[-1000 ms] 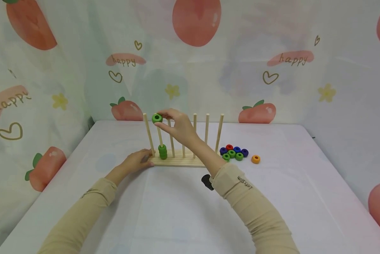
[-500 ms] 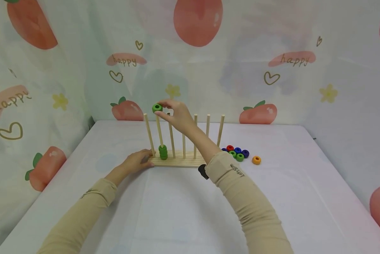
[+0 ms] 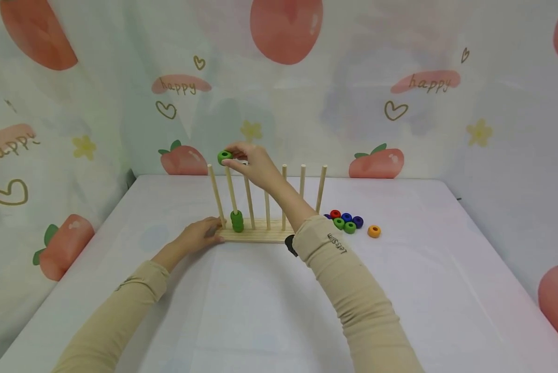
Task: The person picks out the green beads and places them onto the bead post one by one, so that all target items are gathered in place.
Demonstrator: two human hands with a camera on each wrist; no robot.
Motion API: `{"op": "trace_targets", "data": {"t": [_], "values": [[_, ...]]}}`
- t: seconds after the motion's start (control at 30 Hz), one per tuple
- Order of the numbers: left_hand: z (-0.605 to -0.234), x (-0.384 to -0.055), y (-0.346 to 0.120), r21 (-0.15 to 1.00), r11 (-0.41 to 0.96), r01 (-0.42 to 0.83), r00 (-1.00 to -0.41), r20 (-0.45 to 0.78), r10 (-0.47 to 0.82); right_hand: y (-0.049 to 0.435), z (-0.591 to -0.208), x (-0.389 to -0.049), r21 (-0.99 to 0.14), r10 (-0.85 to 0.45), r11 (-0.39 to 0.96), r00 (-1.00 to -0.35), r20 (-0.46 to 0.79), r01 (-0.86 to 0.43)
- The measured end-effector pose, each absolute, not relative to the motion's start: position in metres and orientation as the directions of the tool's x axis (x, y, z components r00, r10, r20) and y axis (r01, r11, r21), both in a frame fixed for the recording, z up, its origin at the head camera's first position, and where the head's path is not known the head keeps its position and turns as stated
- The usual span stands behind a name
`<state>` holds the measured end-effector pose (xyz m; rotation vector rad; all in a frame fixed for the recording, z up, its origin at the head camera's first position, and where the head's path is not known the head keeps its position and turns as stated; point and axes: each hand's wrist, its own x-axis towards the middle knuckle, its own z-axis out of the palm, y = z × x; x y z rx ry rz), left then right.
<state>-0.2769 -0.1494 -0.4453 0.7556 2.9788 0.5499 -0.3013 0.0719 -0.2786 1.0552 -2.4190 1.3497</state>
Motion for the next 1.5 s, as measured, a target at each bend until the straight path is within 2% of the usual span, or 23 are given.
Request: {"op": "trace_targets", "data": {"t": [0.83,1.0,1.5], "values": [[-0.4450,-0.2749,-0.1511,0.351,0.827,0.440,-0.888,0.034,0.458,0.0726,-0.2774,-0.3048,-0.638,-0.547,0.410,-0.735,0.400,-0.652],[-0.4438,-0.2770,-0.1510,0.348,0.817,0.459,-0.880,0.057,0.471,0.0730,-0.2754,-0.3061,-0.658,-0.536,0.391,-0.740,0.407,-0.644],[-0.4398,-0.2761,-0.1493,0.371,0.823,0.429,-0.890,0.020,0.455,0.0745,-0.2726,-0.3025,-0.729,-0.488,0.343,-0.776,0.400,-0.592]]}}
